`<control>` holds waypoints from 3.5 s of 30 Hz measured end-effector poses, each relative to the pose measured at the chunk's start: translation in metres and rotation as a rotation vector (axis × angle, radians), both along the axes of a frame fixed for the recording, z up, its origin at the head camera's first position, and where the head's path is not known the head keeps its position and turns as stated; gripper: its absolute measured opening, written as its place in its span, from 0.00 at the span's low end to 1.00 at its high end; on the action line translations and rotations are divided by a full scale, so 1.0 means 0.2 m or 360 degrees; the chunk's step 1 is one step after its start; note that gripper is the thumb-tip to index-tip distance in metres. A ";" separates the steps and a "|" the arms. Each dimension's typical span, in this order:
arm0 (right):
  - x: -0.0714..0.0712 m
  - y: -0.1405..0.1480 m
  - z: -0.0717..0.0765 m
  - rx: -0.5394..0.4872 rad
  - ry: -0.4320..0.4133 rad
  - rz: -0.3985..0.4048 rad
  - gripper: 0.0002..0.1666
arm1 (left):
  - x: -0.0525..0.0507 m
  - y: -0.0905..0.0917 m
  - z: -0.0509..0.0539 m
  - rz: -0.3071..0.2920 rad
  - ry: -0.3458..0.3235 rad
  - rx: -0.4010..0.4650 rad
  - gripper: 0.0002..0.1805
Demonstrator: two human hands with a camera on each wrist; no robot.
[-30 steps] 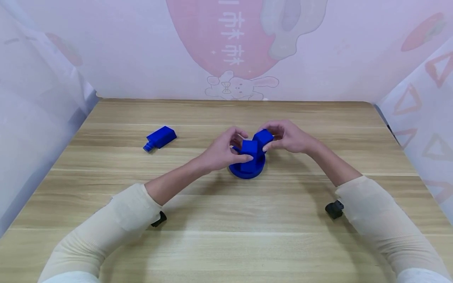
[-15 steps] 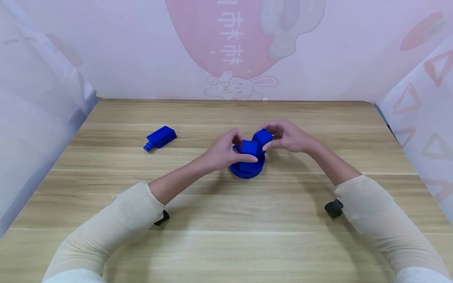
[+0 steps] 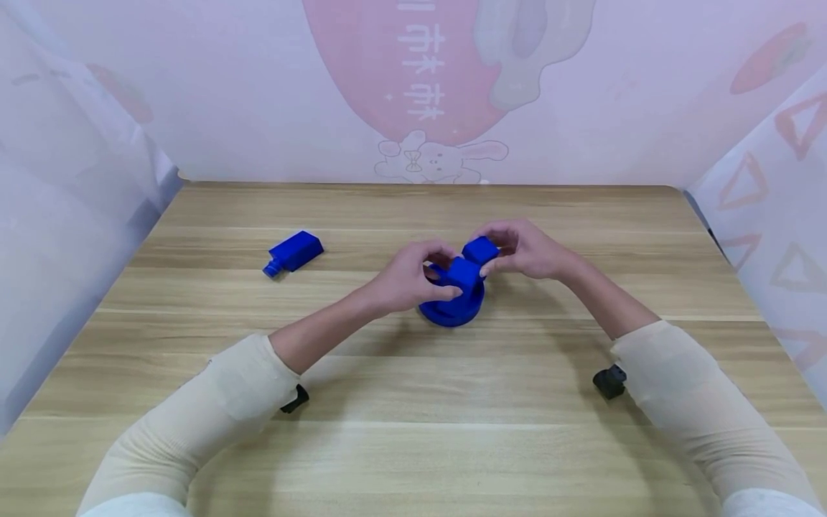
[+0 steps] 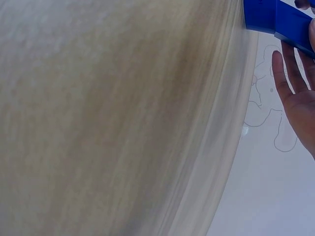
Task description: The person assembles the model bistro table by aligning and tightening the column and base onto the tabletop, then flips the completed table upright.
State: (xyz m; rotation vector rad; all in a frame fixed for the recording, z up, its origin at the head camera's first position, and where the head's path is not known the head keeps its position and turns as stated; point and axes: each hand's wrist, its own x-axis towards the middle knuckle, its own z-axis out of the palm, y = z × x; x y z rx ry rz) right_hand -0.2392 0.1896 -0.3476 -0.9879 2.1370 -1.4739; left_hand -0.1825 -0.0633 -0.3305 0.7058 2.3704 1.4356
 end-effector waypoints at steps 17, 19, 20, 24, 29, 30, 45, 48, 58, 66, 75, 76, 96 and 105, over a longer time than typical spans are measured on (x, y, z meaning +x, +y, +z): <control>0.00 -0.01 0.00 -0.0005 -0.0002 -0.0028 0.22 | 0.02 0.01 0.00 0.0089 0.0059 -0.0017 0.27; 0.00 0.00 0.00 -0.0008 -0.0001 -0.0024 0.22 | 0.02 0.01 0.00 0.0048 0.0062 -0.0025 0.27; 0.00 0.00 0.00 -0.0007 0.0001 -0.0023 0.22 | 0.02 0.01 0.01 0.0019 0.0066 -0.0026 0.27; 0.00 -0.01 0.00 -0.0003 0.0006 -0.0021 0.22 | 0.02 0.01 0.02 -0.0104 0.0086 -0.0045 0.26; 0.00 -0.01 -0.01 0.0006 0.0004 -0.0018 0.21 | 0.02 0.01 0.01 -0.0221 0.0086 -0.0094 0.25; 0.00 0.00 -0.01 0.0008 0.0005 -0.0017 0.21 | 0.02 0.01 0.01 -0.0241 0.0087 -0.0101 0.24; 0.00 0.00 -0.01 0.0014 0.0048 -0.0024 0.22 | 0.05 0.00 -0.02 -0.0229 0.0210 -0.0119 0.32; 0.00 0.00 -0.01 0.0010 0.0041 -0.0025 0.22 | 0.06 0.01 -0.02 -0.0136 0.0212 -0.0129 0.30; 0.01 -0.01 -0.01 0.0023 0.0052 -0.0051 0.20 | 0.08 0.00 -0.01 -0.0167 0.0368 -0.0201 0.26; 0.01 -0.01 -0.02 0.0018 0.0062 -0.0060 0.22 | 0.05 -0.05 -0.02 -0.0318 0.0258 -0.0120 0.19; 0.02 -0.01 -0.01 0.0023 0.0069 -0.0072 0.21 | 0.03 -0.09 -0.03 -0.0411 0.0276 -0.0011 0.21; 0.01 -0.01 -0.01 0.0024 0.0069 -0.0069 0.21 | 0.03 -0.09 -0.03 -0.0415 0.0283 -0.0024 0.22; 0.01 -0.01 -0.01 0.0037 0.0064 -0.0082 0.22 | 0.02 -0.14 -0.02 -0.0222 -0.0036 0.0030 0.24; 0.01 -0.01 -0.01 0.0034 0.0067 -0.0071 0.22 | 0.00 -0.13 -0.01 -0.0138 -0.0101 0.0042 0.33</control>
